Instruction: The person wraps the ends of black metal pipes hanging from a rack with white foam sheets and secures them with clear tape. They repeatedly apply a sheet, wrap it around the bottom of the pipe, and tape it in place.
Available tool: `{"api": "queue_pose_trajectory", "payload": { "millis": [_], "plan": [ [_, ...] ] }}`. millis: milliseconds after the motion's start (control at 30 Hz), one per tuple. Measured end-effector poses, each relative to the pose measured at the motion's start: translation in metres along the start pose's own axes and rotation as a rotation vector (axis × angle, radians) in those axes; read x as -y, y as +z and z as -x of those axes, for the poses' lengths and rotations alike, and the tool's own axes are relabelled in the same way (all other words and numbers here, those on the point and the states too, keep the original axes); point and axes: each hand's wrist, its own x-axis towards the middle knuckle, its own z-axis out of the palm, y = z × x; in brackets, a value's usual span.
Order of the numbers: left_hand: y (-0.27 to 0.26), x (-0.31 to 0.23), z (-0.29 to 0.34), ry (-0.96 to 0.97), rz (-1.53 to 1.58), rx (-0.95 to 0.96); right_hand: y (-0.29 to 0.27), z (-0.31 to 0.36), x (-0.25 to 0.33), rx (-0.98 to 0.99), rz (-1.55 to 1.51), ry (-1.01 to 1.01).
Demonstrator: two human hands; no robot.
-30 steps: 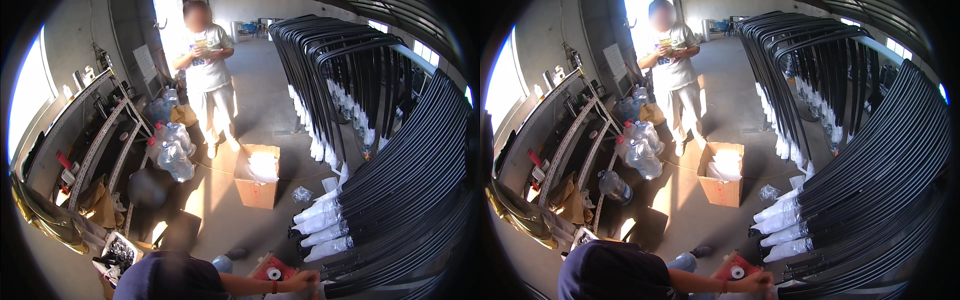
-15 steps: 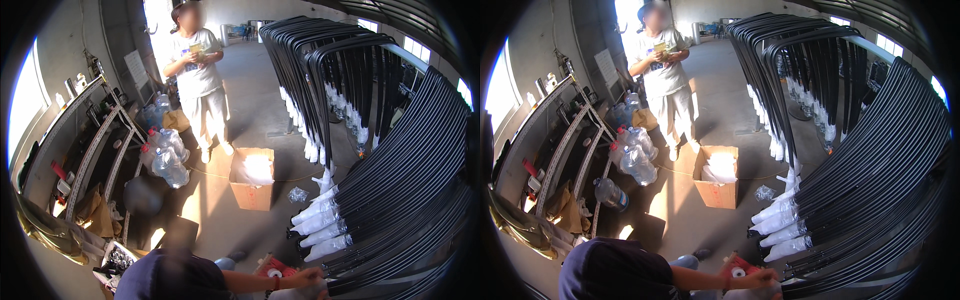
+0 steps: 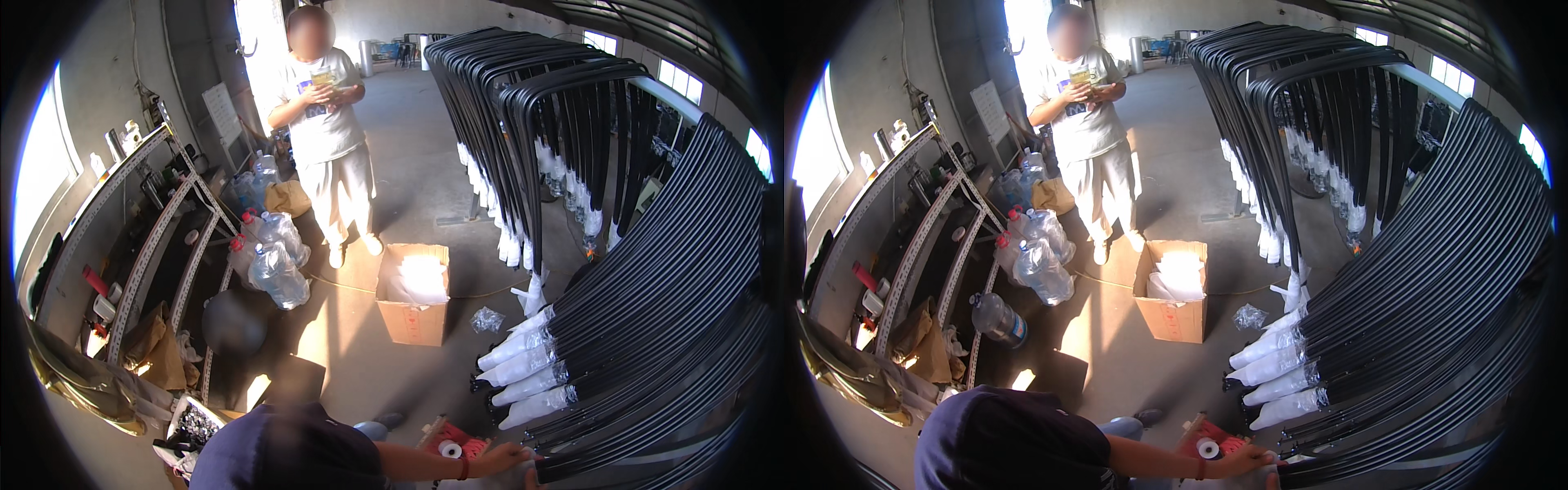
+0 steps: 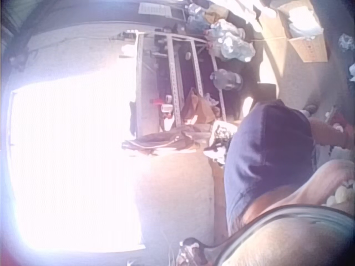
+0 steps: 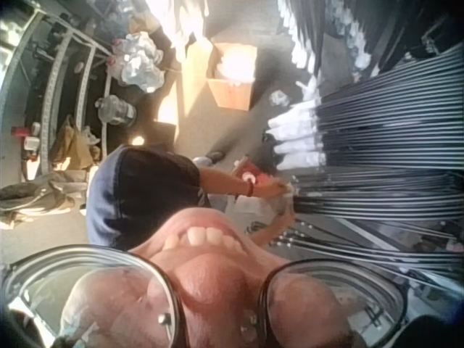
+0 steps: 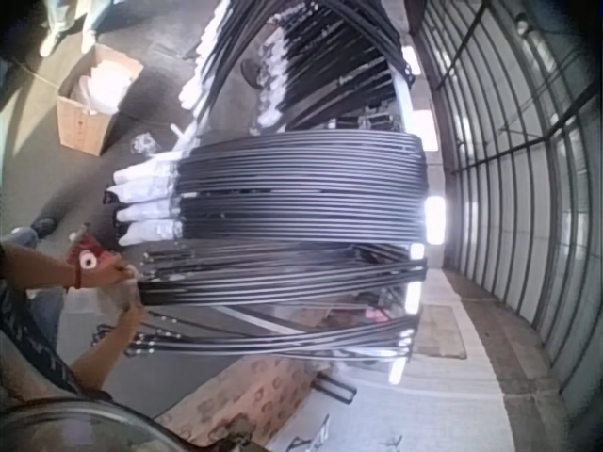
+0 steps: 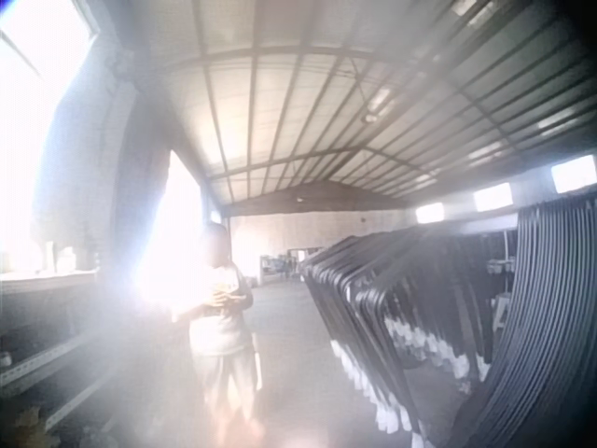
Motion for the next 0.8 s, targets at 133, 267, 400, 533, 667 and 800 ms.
{"api": "queue_pose_trajectory", "payload": {
  "millis": [133,267,400,533,667,800],
  "plan": [
    [0.001,-0.004,-0.001,0.067,0.044,-0.104,-0.004,-0.001,-0.002,0.021,-0.048,-0.011],
    [-0.003,-0.012,-0.007,0.077,0.012,-0.191,-0.002,-0.006,-0.005,0.01,-0.109,-0.026],
    [-0.007,-0.01,-0.01,0.068,0.016,-0.248,0.001,-0.013,-0.008,0.012,-0.146,-0.048],
    [-0.009,-0.013,-0.011,-0.032,0.009,-0.248,-0.001,-0.015,-0.016,-0.008,-0.162,-0.071],
    [-0.019,-0.018,-0.003,0.052,0.111,-0.265,0.004,-0.021,-0.022,-0.002,-0.152,-0.12],
    [-0.032,-0.02,0.012,0.198,0.129,-0.246,0.008,-0.024,-0.047,-0.037,-0.02,-0.273]
  ]
}}
